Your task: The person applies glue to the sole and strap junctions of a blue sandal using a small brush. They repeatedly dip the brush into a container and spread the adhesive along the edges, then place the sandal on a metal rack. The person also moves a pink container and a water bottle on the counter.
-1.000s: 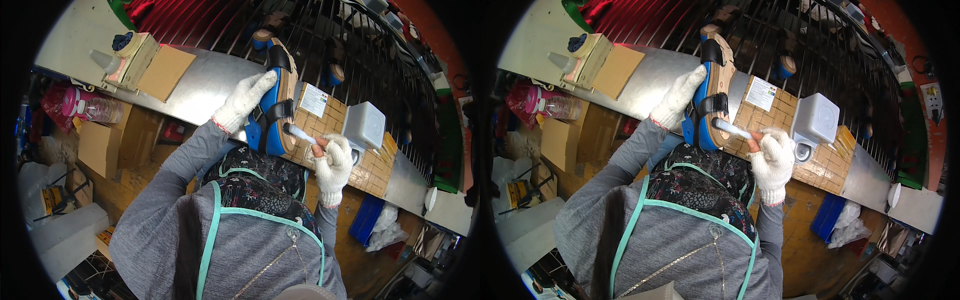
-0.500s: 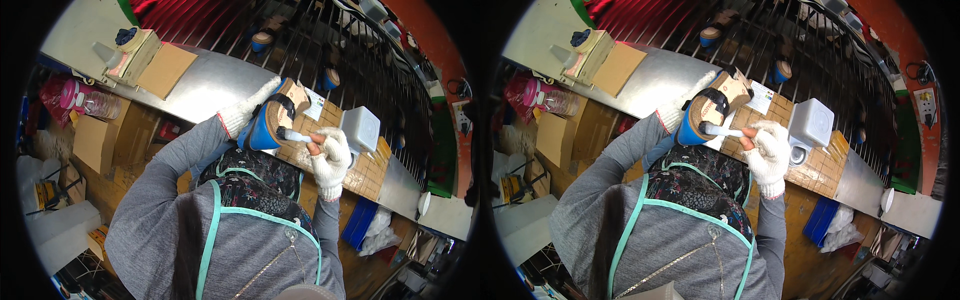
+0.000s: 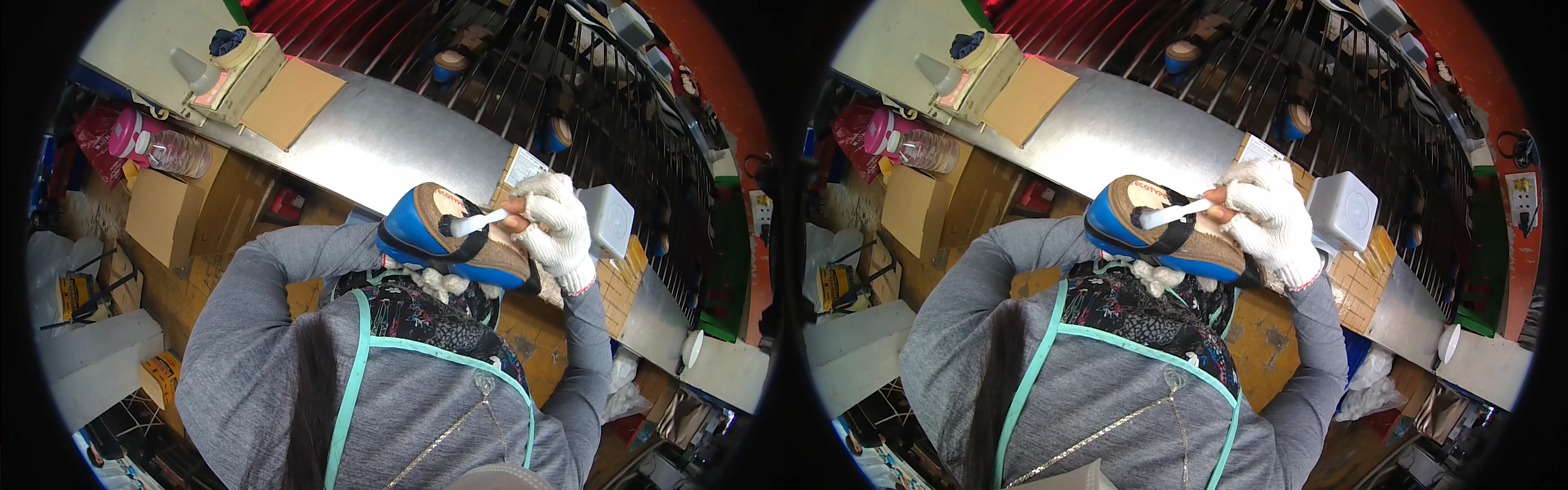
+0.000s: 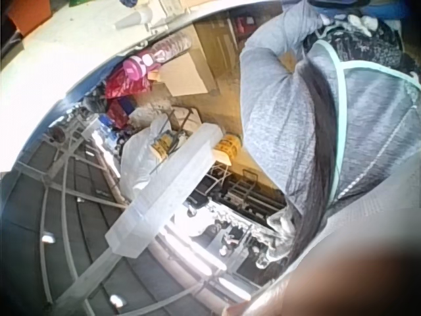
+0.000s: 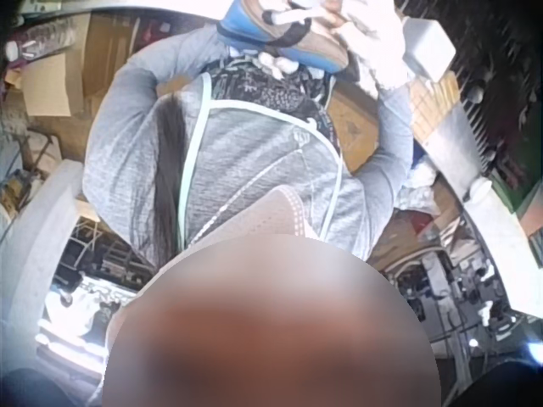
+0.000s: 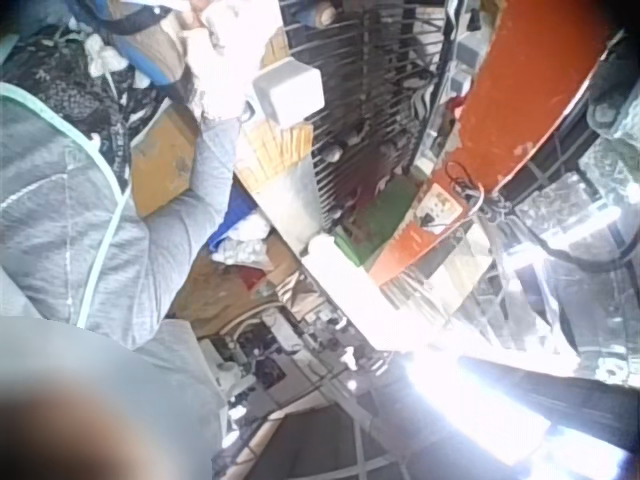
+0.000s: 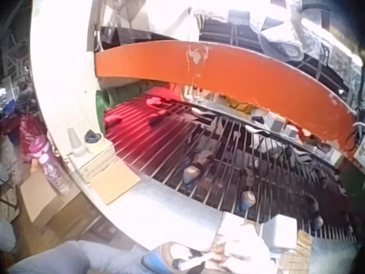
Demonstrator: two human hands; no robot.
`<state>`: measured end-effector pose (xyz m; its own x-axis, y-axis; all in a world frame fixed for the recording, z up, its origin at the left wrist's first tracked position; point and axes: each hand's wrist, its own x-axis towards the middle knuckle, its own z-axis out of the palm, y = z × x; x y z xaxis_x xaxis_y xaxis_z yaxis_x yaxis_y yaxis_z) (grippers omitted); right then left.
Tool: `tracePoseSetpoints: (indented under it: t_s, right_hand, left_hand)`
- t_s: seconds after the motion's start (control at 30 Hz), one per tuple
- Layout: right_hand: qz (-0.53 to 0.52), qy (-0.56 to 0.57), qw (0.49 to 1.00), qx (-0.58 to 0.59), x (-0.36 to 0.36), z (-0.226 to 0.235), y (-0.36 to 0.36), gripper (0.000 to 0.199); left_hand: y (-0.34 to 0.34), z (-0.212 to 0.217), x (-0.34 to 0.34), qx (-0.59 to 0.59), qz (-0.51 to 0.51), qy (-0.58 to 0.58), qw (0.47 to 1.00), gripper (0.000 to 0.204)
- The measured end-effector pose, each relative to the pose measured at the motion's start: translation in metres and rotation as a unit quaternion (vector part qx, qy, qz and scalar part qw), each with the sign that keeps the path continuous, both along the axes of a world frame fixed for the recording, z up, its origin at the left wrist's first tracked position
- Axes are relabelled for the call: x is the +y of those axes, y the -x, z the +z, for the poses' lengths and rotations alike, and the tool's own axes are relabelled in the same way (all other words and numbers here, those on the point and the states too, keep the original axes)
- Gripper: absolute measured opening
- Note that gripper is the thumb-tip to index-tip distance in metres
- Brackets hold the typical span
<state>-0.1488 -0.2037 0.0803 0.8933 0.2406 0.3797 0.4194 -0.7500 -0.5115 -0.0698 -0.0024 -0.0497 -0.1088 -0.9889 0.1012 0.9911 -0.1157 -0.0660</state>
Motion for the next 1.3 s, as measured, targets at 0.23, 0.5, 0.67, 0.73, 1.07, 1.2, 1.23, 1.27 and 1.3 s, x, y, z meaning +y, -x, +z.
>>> tracePoseSetpoints:
  t_s: [0.23,0.5,0.67,0.73,1.07,1.2,1.23,1.27,1.3]
  right_hand:
    - [0.035,0.026,0.999,0.006,-0.008,0.000,-0.007,0.020]
    - [0.018,0.042,0.999,-0.019,-0.011,-0.008,0.003,0.018]
    - [-0.002,0.074,0.997,0.000,-0.022,-0.002,0.012,0.017]
    - [-0.042,0.065,0.997,-0.011,-0.028,0.008,0.017,0.015]
    - [-0.159,0.019,0.985,-0.055,0.043,-0.004,0.050,0.009]
    - [-0.263,0.025,0.959,-0.106,0.016,-0.011,0.010,0.010]
    - [-0.292,-0.005,0.950,-0.110,0.006,-0.011,0.000,0.010]
    - [-0.342,0.052,0.927,-0.144,-0.001,-0.010,-0.009,0.011]
    - [-0.388,0.107,0.898,-0.176,-0.009,-0.008,-0.015,0.011]
  left_hand:
    - [0.006,-0.010,-0.012,-0.054,0.027,0.011,0.998,0.063]
    - [0.002,-0.017,-0.052,0.142,-0.287,0.305,0.897,0.070]
    - [-0.003,-0.017,-0.073,0.183,-0.457,0.426,0.759,0.074]
    - [-0.007,-0.018,-0.077,0.184,-0.481,0.441,0.735,0.076]
    - [-0.086,-0.009,-0.023,-0.255,0.164,-0.158,0.940,0.099]
    - [-0.094,-0.002,-0.019,-0.289,0.166,-0.126,0.934,0.102]
    - [-0.093,-0.005,-0.015,-0.272,0.158,-0.051,0.948,0.102]
    - [-0.091,-0.009,-0.011,-0.275,0.157,-0.060,0.946,0.102]
    - [-0.093,-0.015,-0.009,-0.217,0.138,-0.027,0.966,0.102]
